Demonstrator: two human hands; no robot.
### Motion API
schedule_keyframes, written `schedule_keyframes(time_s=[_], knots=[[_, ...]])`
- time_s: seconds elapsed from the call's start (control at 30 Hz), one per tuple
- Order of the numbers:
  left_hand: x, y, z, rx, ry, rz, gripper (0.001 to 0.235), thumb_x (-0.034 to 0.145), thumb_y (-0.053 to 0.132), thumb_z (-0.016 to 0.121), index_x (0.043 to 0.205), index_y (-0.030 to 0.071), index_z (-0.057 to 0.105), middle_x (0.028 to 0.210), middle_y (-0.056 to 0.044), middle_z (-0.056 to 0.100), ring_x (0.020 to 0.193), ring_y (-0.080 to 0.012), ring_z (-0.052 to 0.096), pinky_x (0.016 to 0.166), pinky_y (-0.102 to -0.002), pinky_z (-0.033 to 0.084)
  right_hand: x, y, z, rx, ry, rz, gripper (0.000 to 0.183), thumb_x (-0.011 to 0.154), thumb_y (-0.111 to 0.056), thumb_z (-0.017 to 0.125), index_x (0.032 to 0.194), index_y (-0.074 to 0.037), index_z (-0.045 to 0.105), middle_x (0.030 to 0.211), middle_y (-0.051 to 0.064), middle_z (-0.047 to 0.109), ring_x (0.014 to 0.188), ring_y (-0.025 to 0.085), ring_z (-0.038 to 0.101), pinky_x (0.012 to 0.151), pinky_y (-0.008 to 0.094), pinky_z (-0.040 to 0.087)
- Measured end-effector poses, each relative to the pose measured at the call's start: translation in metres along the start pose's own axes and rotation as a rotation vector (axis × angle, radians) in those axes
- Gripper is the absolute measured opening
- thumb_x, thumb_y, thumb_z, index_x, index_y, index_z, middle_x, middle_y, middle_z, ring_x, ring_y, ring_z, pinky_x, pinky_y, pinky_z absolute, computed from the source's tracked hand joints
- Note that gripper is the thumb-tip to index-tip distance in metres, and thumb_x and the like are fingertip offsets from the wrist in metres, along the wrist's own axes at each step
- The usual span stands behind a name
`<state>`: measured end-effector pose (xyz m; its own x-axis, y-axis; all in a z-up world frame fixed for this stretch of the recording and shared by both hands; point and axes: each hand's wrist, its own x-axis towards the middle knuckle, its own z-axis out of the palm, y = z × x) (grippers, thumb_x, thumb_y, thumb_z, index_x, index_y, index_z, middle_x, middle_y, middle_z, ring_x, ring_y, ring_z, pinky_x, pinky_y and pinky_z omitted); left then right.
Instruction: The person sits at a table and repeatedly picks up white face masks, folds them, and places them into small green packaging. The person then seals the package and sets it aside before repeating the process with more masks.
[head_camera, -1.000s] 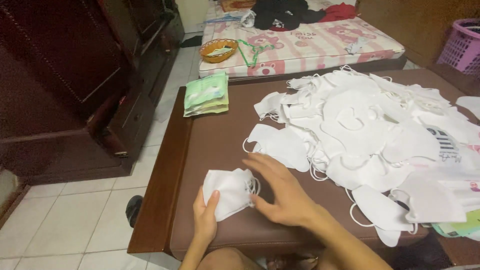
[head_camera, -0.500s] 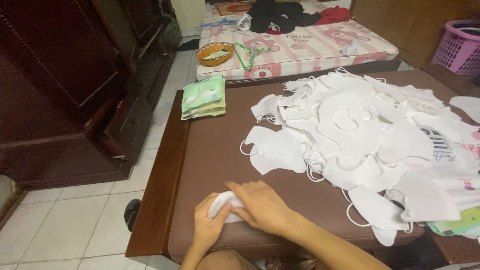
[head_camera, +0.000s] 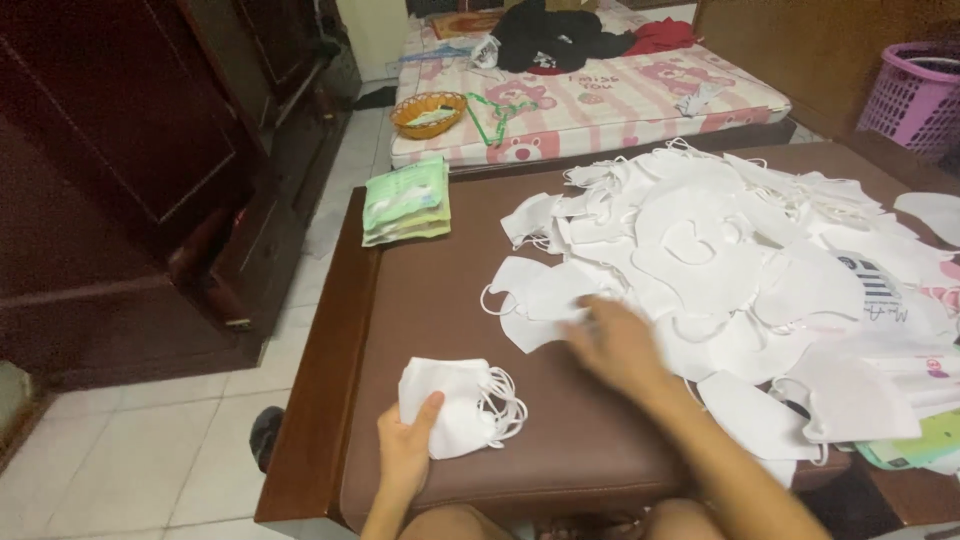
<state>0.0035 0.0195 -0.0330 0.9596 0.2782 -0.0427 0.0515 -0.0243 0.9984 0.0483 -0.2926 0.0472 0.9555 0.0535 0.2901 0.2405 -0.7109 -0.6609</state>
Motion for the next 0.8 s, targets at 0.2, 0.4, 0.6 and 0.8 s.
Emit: schedule_keyframes(time_s=[0.2,0.4,0.6,0.8], knots=[[-0.008,0.016,0.004,-0.095,-0.058,-0.054,0.033,0.081,0.026,0.081,0.089,-0.006,0.079,0.082,-0.009,0.076,0.076,-0.0180,0.067,0.063,-0.033,0.055,0.027,0.099,-0.022,-1.028,0.015,0.226,0.045,0.075,-0.047,0.052,0.099,-0.012,0.069,0.096,0.009,0.072,0.086,0.033,0.067,0.074,0.042,0.050],[-0.012,0.024,0.002,-0.108,-0.078,-0.050,0.035,0.083,0.026,0.078,0.096,-0.006,0.080,0.086,-0.010,0.078,0.080,-0.0181,0.069,0.066,-0.033,0.056,0.029,0.018,-0.068,-0.779,-0.296,0.515,0.049,0.072,-0.049,0.058,0.103,-0.012,0.068,0.097,0.009,0.077,0.094,0.031,0.072,0.076,0.039,0.055],[-0.010,0.021,0.002,-0.029,-0.088,-0.026,0.032,0.083,0.029,0.078,0.090,-0.002,0.080,0.081,-0.005,0.074,0.077,-0.0148,0.065,0.064,-0.031,0.053,0.037,0.069,-0.054,-0.885,-0.217,0.406,0.033,0.078,-0.028,0.052,0.099,-0.011,0.071,0.104,0.009,0.072,0.094,0.031,0.070,0.076,0.042,0.057],[-0.012,0.028,0.000,-0.052,-0.100,-0.103,0.035,0.081,0.031,0.079,0.089,-0.003,0.078,0.081,-0.009,0.076,0.075,-0.0185,0.068,0.063,-0.032,0.053,0.050,0.058,-0.082,-0.581,-0.174,0.616,0.032,0.081,-0.022,0.053,0.096,-0.023,0.082,0.105,0.009,0.077,0.098,0.032,0.071,0.080,0.041,0.056]])
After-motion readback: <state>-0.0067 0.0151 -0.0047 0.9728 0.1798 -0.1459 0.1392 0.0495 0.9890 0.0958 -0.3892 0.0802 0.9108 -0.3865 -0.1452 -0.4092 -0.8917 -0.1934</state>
